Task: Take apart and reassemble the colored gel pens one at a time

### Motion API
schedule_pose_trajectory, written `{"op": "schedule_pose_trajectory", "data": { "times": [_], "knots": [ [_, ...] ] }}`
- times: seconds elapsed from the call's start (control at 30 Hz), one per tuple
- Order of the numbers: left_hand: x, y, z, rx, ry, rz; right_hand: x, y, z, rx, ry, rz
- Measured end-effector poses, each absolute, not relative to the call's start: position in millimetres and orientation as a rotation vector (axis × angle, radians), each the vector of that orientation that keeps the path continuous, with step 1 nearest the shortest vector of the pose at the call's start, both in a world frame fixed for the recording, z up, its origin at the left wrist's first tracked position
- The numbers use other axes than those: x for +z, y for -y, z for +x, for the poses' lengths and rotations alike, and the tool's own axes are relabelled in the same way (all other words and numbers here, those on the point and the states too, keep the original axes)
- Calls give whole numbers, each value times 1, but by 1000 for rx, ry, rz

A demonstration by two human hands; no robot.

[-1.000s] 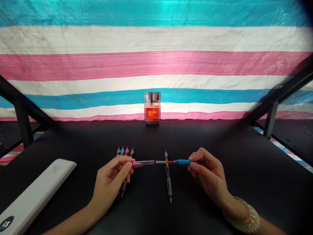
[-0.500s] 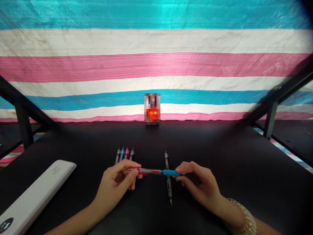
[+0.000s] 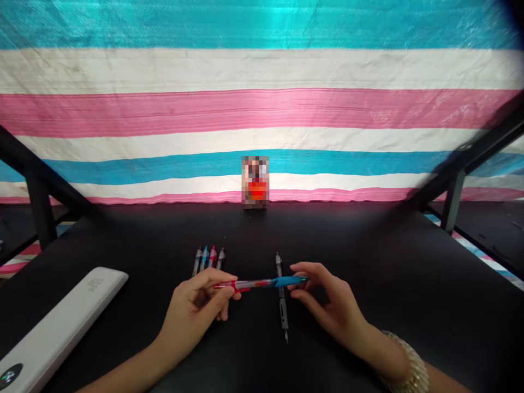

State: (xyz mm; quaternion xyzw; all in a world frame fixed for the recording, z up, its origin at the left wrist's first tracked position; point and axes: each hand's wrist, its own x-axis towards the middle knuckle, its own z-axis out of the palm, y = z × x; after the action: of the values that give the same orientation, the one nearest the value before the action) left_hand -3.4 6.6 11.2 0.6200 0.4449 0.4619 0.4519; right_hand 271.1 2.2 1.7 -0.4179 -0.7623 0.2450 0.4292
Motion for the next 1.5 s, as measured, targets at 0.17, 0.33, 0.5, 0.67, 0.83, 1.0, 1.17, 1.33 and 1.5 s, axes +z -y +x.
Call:
{"op": "schedule_pose_trajectory", "data": {
  "times": [0.17, 0.33, 0.5, 0.67, 0.83, 1.0, 1.17, 1.33, 1.5],
  "knots": [
    [12, -8, -2, 1113, -1103, 1511, -5, -2, 274, 478, 1980, -986],
    [13, -8, -1, 1104, -1117, 1486, -1, -3, 274, 403, 2071, -890],
    [14, -7, 1, 1122, -1101, 1512, 11, -3, 272, 430, 2119, -929],
    [16, -7, 1, 1097, -1114, 1475, 4, 0, 273, 501, 2132, -961],
    [14, -8, -1, 1090, -1118, 1457, -3, 0, 274, 420, 2082, -978],
    [13, -7, 0, 1099, -1097, 1470, 8, -3, 273, 455, 2163, -915],
    [16, -9, 0, 1098, -1135, 1436, 2, -2, 273, 439, 2088, -1006],
    [17, -8, 0, 1090, -1132, 1444, 7, -3, 271, 446, 2152, -932],
    [13, -8, -2, 1086, -1135, 1458, 11, -2, 272, 491, 2162, -960]
  ]
}}
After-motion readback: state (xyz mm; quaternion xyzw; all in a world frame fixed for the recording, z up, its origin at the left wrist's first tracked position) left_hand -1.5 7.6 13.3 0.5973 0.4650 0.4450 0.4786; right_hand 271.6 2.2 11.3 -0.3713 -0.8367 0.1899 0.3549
